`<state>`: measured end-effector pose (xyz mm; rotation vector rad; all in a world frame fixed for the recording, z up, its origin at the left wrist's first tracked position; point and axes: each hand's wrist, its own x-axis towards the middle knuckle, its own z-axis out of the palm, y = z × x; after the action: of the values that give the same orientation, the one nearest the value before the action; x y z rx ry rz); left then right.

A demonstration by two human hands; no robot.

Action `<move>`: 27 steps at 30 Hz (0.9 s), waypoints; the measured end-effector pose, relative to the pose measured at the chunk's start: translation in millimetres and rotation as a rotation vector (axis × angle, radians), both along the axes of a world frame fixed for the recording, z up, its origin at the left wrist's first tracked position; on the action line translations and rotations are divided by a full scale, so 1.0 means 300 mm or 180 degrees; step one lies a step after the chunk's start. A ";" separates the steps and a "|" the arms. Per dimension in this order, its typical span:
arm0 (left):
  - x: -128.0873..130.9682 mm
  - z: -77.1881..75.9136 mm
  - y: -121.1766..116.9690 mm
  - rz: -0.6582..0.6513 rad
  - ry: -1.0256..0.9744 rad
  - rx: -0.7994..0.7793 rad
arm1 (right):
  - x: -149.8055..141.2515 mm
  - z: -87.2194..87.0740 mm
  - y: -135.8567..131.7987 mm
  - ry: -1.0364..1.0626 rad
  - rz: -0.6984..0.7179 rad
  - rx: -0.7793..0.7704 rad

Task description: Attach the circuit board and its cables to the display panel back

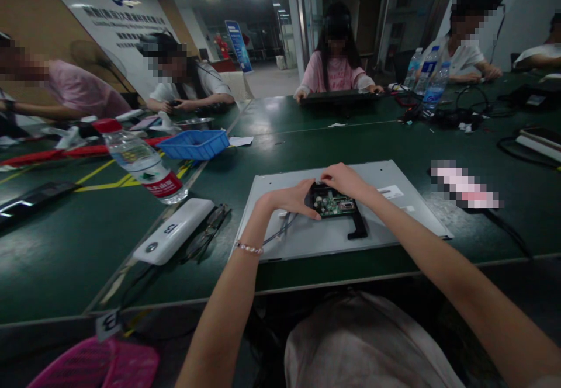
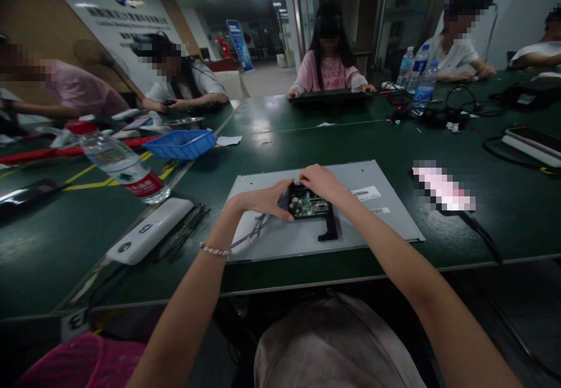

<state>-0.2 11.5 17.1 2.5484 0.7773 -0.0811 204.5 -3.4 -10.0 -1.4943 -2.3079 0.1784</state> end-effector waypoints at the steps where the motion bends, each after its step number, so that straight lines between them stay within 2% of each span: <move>1: -0.001 -0.001 0.000 0.0021 0.0029 -0.0002 | -0.001 -0.003 0.000 0.0000 0.0029 -0.0003; 11: -0.002 0.001 -0.003 0.0093 0.0078 -0.0013 | -0.009 0.003 -0.009 -0.0077 -0.0088 0.0023; 22: -0.002 -0.012 0.007 0.0024 -0.0070 -0.0107 | -0.008 -0.011 0.003 0.0167 0.0367 -0.0107; 27: 0.002 -0.017 0.014 -0.0039 -0.0036 -0.0105 | -0.011 -0.019 0.007 0.0220 0.0367 -0.0019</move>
<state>0.2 15.8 11.9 2.5207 0.7500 -0.0830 201.2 -1.2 -15.8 -1.3370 -2.3410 0.2643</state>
